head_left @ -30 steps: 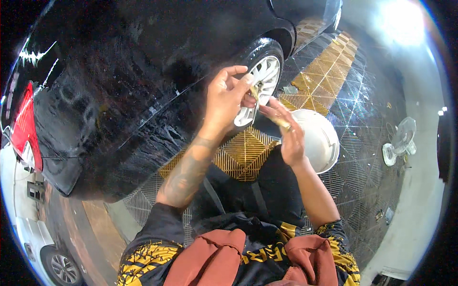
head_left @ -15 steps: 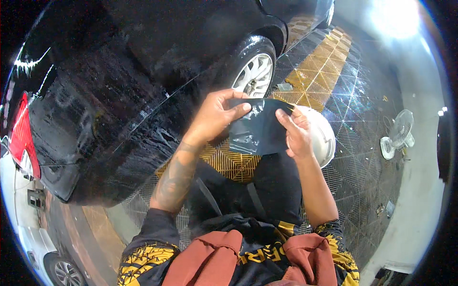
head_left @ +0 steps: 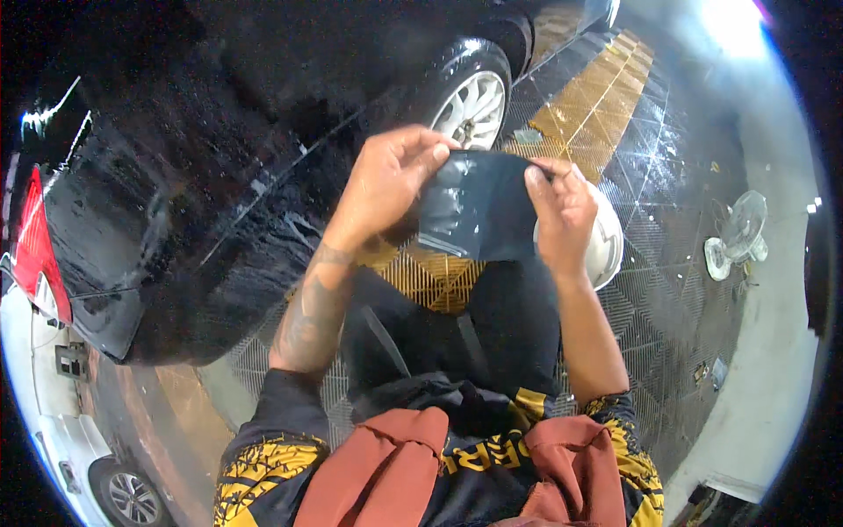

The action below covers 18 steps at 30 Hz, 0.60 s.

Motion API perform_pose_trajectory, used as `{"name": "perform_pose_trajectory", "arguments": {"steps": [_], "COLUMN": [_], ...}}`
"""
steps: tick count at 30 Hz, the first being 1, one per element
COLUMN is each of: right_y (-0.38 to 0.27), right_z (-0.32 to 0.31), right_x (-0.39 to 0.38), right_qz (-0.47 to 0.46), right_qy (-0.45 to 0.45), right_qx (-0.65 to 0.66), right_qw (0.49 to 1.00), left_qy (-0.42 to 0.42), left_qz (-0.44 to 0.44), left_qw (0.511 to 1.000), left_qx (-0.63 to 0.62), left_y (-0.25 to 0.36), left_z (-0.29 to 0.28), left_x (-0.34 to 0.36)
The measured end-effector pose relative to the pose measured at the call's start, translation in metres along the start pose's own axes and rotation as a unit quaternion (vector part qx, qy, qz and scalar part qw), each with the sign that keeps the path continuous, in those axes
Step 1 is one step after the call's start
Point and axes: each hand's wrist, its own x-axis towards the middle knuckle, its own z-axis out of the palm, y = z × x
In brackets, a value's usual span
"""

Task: The person sands the black surface of a car using a yellow block and a sheet of abrasive paper, frequently dipping the items into a bucket of water.

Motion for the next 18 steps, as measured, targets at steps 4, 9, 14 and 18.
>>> {"name": "perform_pose_trajectory", "arguments": {"steps": [4,9,14,18], "right_y": [0.003,0.01,0.018,0.022], "right_z": [0.001,-0.005,-0.015,-0.023], "right_x": [0.006,0.015,0.017,0.015], "right_qz": [-0.002,-0.015,0.188,0.322], "right_qy": [0.002,0.019,-0.068,-0.129], "right_qx": [0.023,-0.055,0.118,0.059], "right_qw": [1.0,0.998,0.973,0.936], "left_qy": [-0.064,-0.051,-0.131,-0.083], "left_qz": [-0.083,-0.057,0.046,0.234], "left_qw": [0.957,0.95,0.957,0.962], "left_qx": [-0.272,-0.304,-0.255,0.117], "left_y": [-0.006,-0.018,-0.022,-0.018], "left_z": [0.009,0.027,0.012,0.011], "left_x": [-0.009,-0.021,-0.026,-0.036]}}
